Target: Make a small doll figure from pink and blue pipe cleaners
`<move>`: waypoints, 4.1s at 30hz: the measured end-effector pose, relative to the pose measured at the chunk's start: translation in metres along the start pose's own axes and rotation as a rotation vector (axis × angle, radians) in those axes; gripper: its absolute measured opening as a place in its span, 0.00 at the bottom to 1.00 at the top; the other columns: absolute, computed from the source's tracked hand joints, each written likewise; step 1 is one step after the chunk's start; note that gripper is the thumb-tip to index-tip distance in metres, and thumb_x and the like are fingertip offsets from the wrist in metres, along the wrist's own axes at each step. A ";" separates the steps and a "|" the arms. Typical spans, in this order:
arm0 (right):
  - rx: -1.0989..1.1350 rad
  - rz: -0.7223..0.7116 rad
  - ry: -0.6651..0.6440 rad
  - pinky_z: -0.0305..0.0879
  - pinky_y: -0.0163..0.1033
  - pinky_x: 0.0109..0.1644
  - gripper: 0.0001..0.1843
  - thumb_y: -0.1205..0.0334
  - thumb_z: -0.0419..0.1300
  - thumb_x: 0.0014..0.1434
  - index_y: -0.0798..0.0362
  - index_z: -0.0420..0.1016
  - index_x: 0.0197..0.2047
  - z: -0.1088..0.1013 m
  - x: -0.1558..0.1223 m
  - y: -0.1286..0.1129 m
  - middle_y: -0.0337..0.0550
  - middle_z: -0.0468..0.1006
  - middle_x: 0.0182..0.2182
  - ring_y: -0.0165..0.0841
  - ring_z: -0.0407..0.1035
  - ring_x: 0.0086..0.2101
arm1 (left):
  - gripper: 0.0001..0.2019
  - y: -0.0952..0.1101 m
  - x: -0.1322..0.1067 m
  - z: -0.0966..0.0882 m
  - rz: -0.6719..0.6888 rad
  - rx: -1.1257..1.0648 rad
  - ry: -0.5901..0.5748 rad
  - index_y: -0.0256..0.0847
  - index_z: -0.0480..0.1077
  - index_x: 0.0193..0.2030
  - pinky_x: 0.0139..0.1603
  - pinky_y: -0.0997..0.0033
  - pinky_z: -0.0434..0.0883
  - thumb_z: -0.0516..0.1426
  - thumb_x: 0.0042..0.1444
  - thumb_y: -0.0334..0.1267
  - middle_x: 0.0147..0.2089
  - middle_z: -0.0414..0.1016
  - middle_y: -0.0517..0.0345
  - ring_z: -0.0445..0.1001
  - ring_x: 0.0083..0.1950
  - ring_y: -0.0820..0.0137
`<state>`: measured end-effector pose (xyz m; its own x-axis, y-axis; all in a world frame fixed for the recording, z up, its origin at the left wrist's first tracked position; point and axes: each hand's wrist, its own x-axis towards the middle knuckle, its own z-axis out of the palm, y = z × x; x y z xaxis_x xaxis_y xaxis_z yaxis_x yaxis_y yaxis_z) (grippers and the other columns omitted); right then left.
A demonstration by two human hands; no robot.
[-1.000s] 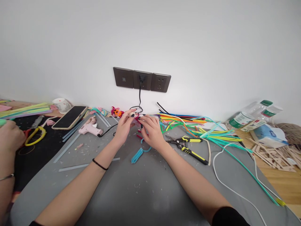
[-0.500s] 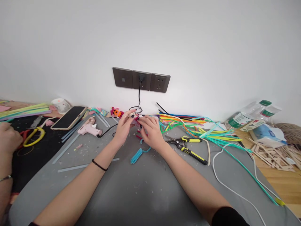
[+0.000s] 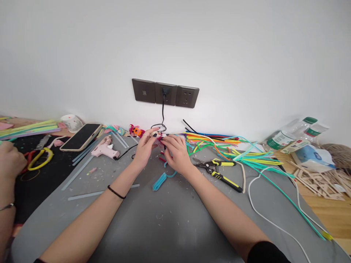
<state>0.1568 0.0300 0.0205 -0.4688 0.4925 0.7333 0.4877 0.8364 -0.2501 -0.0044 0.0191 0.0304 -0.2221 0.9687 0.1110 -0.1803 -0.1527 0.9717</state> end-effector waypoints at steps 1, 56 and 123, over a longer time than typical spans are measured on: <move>-0.001 0.004 -0.008 0.63 0.55 0.63 0.20 0.69 0.50 0.68 0.52 0.76 0.57 0.000 0.000 0.000 0.51 0.80 0.53 0.43 0.68 0.59 | 0.21 0.000 0.000 0.000 0.001 0.002 0.003 0.46 0.74 0.54 0.42 0.69 0.75 0.62 0.55 0.49 0.51 0.79 0.52 0.76 0.51 0.62; 0.541 0.519 -0.173 0.71 0.40 0.43 0.21 0.54 0.65 0.58 0.51 0.66 0.52 0.021 -0.008 0.004 0.47 0.78 0.46 0.36 0.74 0.43 | 0.21 0.000 0.003 -0.002 0.063 0.097 0.134 0.42 0.75 0.46 0.34 0.71 0.73 0.65 0.51 0.55 0.41 0.80 0.51 0.78 0.41 0.64; 0.477 0.433 0.112 0.68 0.44 0.52 0.09 0.66 0.58 0.63 0.50 0.75 0.46 0.013 -0.002 0.014 0.46 0.79 0.42 0.38 0.71 0.45 | 0.19 -0.004 0.003 -0.002 0.020 0.020 -0.044 0.43 0.73 0.50 0.51 0.61 0.76 0.64 0.52 0.47 0.54 0.77 0.49 0.76 0.53 0.60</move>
<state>0.1550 0.0443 0.0075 -0.2111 0.8025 0.5581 0.2226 0.5955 -0.7719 -0.0067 0.0225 0.0263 -0.1828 0.9732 0.1395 -0.1570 -0.1690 0.9730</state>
